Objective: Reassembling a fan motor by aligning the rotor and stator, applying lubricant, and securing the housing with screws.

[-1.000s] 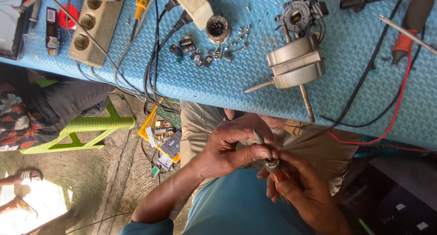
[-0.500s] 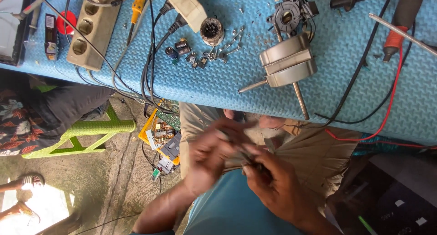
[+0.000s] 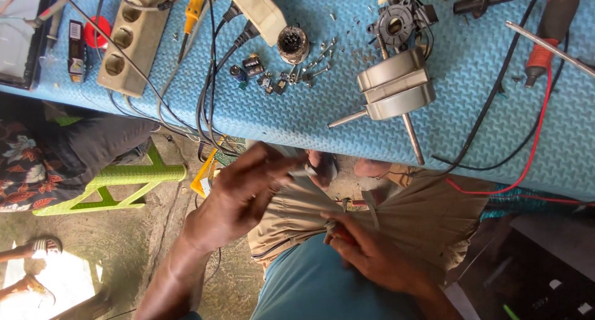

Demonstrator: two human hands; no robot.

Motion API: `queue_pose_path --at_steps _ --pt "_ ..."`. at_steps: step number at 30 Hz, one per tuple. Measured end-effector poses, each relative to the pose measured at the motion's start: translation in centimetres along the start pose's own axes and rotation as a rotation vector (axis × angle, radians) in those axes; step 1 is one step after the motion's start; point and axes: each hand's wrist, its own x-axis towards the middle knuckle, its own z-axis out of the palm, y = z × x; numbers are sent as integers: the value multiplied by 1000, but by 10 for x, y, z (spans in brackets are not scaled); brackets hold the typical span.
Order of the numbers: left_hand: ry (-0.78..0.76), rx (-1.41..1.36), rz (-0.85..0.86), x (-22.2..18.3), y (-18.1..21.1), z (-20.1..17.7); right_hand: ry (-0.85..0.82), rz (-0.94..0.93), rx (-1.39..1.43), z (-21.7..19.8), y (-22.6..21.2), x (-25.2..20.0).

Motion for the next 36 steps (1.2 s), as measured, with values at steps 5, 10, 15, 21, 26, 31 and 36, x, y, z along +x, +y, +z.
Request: queue_pose_path --at_steps 5,10,15,21,26,31,36 --pt "-263 296 273 24 10 4 384 -388 152 -16 1 -29" --pt "-288 438 455 46 14 14 601 -367 -119 -21 -26 -43" --pt "-349 428 534 62 19 20 581 -377 -157 -28 -35 -40" --pt "-399 385 556 63 21 26 525 -344 -48 -29 -33 -39" --pt "-390 506 640 59 23 33 479 -331 -209 -24 -31 -35" --pt "-396 745 649 59 39 17 465 -360 -65 -15 -7 -32" --pt "-486 726 614 46 34 24 452 -287 -32 2 3 -24"
